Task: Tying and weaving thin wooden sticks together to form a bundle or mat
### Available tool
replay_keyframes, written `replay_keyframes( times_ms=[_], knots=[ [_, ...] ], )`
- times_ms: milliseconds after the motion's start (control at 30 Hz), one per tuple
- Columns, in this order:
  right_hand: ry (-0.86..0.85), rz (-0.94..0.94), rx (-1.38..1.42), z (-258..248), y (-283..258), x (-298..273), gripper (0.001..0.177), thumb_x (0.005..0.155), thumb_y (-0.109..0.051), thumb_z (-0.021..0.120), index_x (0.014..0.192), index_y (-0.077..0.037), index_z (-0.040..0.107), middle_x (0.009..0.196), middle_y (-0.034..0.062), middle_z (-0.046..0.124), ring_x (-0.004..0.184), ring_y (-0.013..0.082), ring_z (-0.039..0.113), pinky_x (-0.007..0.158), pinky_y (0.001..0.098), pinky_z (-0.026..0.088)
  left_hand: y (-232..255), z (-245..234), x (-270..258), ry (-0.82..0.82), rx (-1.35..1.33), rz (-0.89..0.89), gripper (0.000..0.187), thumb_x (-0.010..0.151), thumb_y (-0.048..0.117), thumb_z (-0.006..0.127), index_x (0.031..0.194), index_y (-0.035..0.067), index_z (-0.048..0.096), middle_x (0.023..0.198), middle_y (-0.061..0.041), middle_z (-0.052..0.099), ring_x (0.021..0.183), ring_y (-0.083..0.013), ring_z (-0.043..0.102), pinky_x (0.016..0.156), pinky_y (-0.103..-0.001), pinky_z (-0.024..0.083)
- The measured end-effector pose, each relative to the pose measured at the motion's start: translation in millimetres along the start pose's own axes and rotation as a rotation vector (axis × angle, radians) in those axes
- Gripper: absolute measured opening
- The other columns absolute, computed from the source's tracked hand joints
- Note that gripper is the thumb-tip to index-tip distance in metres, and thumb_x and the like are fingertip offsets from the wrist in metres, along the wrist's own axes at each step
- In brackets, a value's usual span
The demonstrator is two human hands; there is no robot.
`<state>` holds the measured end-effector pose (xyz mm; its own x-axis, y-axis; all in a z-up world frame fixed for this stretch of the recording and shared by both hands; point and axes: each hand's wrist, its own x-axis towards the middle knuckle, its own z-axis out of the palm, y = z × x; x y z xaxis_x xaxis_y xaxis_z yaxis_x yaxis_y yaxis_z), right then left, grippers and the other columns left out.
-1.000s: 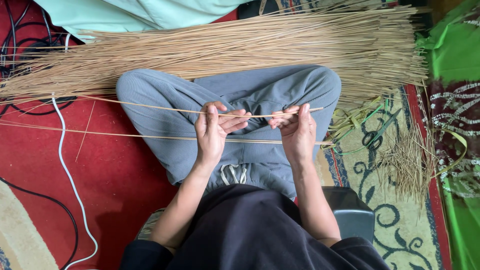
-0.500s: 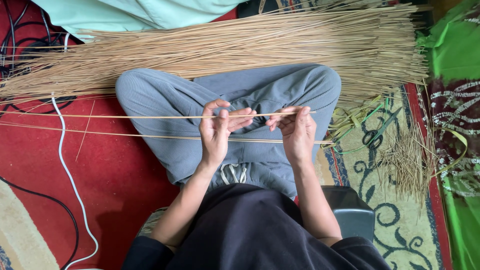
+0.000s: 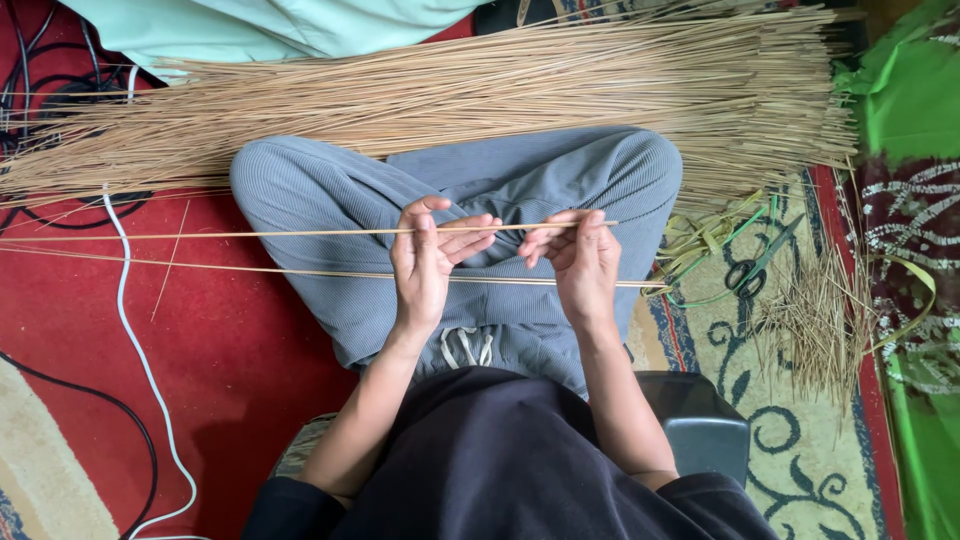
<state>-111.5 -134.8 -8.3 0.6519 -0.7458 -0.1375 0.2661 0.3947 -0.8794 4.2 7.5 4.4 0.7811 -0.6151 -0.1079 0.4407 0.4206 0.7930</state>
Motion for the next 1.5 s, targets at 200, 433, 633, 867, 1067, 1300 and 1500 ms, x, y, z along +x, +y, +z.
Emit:
replay_keyframes(
  times_ms=[200,433,633,867,1067,1300,1500],
  knots=[
    [0.070,-0.083,-0.041,-27,-19,18,0.051,0.112,-0.041,0.031,0.102,-0.001,0.059,0.082,0.0288,0.070,0.071,0.0340,0.076,0.060,0.0365,0.065,21,-35,10,0.060,0.068,0.054,0.035,0.113,0.036,0.028,0.133,0.010,0.040,0.110,-0.032,0.072,0.104,-0.0402,0.073,0.085,-0.046,0.065],
    [-0.118,-0.005,0.052,-9,1,0,0.041,0.113,-0.033,0.035,0.107,0.003,0.055,0.097,0.0347,0.071,0.084,0.0394,0.078,0.066,0.0416,0.068,13,-14,10,-0.035,0.047,0.019,0.039,0.113,0.036,0.028,0.129,0.005,0.046,0.110,-0.034,0.071,0.103,-0.0392,0.073,0.084,-0.047,0.065],
    [-0.069,-0.116,-0.016,-42,-2,8,0.040,0.114,-0.030,0.032,0.103,0.002,0.053,0.087,0.0315,0.070,0.074,0.0363,0.078,0.065,0.0413,0.068,13,-22,7,-0.120,0.071,-0.015,0.046,0.113,0.037,0.027,0.121,-0.002,0.050,0.113,-0.035,0.070,0.104,-0.0384,0.073,0.089,-0.051,0.062],
    [-0.072,-0.074,0.001,-17,-6,-2,0.031,0.112,-0.026,0.038,0.105,0.002,0.051,0.094,0.0337,0.070,0.081,0.0372,0.078,0.068,0.0412,0.069,5,-14,2,-0.090,0.070,-0.041,0.047,0.113,0.035,0.032,0.121,-0.005,0.055,0.113,-0.034,0.070,0.106,-0.0380,0.073,0.089,-0.051,0.063],
    [-0.024,-0.068,0.004,-29,-4,3,0.030,0.112,-0.025,0.039,0.105,0.001,0.052,0.098,0.0337,0.070,0.080,0.0351,0.078,0.068,0.0384,0.069,14,-21,3,-0.073,0.010,-0.027,0.054,0.112,0.039,0.028,0.117,-0.005,0.059,0.117,-0.033,0.070,0.110,-0.0394,0.071,0.091,-0.053,0.062],
    [0.028,-0.115,-0.082,-55,-11,7,0.029,0.113,-0.026,0.039,0.101,-0.003,0.052,0.087,0.0278,0.070,0.061,0.0248,0.073,0.055,0.0309,0.063,30,-46,4,-0.006,0.113,-0.047,0.051,0.112,0.037,0.029,0.112,-0.005,0.057,0.107,-0.032,0.073,0.100,-0.0361,0.075,0.088,-0.049,0.064],
    [0.110,-0.019,0.036,-36,-9,-13,0.033,0.111,-0.035,0.041,0.109,-0.004,0.054,0.108,0.0263,0.075,0.094,0.0319,0.079,0.077,0.0369,0.068,26,-17,1,-0.035,0.153,-0.034,0.055,0.112,0.039,0.032,0.119,-0.008,0.059,0.113,-0.033,0.071,0.107,-0.0369,0.072,0.092,-0.051,0.061]
  ],
)
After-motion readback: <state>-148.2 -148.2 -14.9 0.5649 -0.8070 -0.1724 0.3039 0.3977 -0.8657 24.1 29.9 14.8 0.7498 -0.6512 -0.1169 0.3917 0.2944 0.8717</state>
